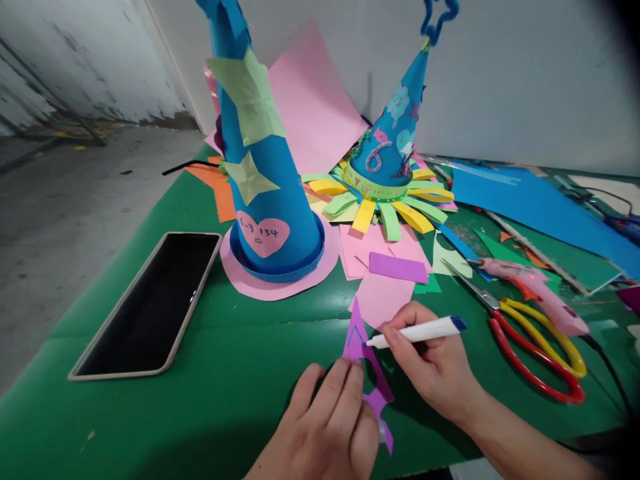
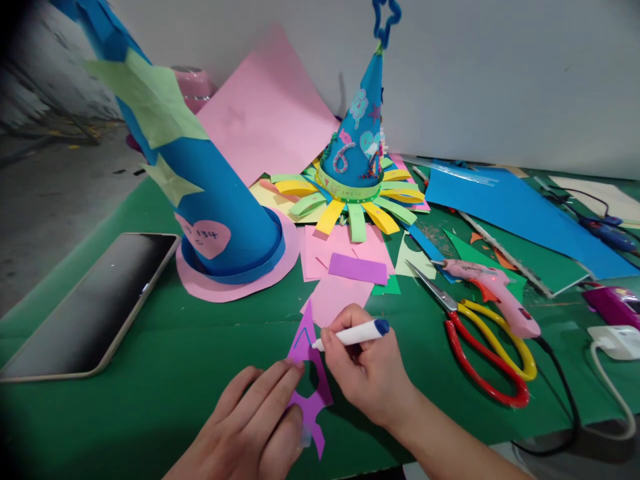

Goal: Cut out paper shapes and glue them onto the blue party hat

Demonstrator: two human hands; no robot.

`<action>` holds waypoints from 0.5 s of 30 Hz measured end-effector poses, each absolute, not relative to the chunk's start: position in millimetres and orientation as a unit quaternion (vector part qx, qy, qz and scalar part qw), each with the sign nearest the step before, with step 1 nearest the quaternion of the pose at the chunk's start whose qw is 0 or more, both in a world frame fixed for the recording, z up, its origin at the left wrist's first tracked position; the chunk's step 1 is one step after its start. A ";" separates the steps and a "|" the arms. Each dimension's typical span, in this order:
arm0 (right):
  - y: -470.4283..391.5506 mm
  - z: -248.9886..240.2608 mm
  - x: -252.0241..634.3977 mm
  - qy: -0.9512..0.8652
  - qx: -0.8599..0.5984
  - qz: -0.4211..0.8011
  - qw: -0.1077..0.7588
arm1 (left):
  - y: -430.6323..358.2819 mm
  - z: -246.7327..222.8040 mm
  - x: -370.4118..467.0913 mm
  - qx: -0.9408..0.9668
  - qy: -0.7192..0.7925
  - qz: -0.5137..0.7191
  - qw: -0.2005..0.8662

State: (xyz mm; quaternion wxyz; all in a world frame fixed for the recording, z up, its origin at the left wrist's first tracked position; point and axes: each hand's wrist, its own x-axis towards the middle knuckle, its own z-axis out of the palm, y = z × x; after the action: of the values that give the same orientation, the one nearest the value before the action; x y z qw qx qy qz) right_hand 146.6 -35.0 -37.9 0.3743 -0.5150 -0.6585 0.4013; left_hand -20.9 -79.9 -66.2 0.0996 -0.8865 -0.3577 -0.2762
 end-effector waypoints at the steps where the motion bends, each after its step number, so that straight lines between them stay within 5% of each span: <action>1: -35.1 -38.0 146.7 -0.658 -0.515 0.401 0.374 | -80.1 -66.0 -21.1 -0.887 -0.357 -0.276 0.101; 15: -31.3 -35.7 148.4 -0.607 -0.524 0.416 0.428 | -79.5 -66.3 -20.7 -0.886 -0.355 -0.280 0.104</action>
State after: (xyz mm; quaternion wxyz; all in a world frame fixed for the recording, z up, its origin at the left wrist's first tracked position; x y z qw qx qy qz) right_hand 148.4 -31.3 -35.7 0.4285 -0.5237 -0.6072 0.4165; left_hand -20.7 -79.5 -66.3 0.1038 -0.8860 -0.3546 -0.2799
